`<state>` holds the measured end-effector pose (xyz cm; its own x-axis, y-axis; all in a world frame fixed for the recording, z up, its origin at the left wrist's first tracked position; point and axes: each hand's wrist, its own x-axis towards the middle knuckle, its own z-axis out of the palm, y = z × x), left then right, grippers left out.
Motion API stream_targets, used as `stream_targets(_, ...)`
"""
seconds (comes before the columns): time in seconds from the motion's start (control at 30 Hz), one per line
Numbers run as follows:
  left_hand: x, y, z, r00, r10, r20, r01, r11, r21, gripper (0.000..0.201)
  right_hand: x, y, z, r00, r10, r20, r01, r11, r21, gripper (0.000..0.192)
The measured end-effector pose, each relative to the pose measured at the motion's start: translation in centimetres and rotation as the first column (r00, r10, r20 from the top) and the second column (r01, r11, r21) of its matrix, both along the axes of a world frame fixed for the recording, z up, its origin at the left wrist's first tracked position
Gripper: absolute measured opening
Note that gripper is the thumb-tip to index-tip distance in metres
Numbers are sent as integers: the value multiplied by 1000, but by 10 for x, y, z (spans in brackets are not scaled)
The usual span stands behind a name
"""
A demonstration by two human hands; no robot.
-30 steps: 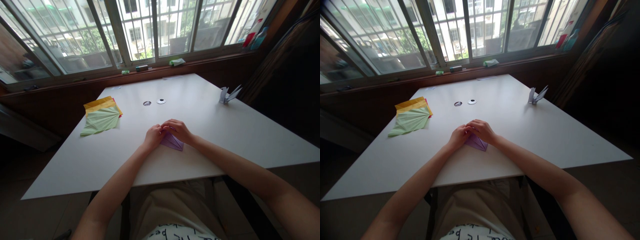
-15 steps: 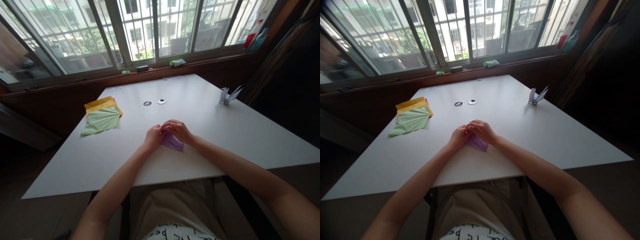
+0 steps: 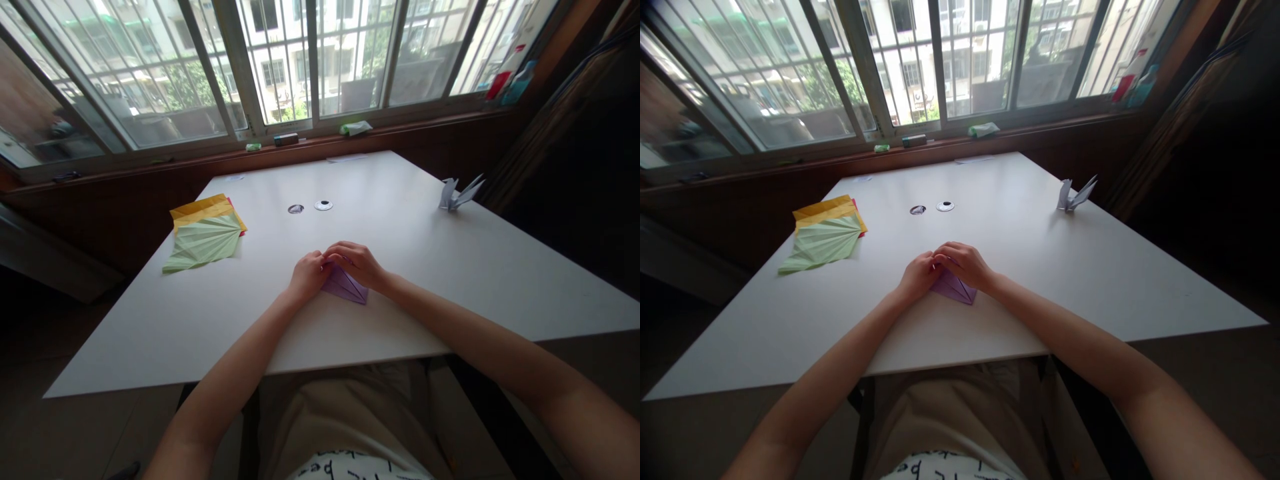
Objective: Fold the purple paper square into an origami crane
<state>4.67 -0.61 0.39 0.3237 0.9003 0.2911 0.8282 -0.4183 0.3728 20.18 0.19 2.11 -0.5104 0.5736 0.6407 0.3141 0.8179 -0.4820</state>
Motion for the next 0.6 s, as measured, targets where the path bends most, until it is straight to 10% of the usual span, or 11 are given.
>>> stream_targets(0.6,-1,1,-2,1000,2,4,-2,1000,12,28,-1,0,1,999,-14,30,15,1000,-14,29)
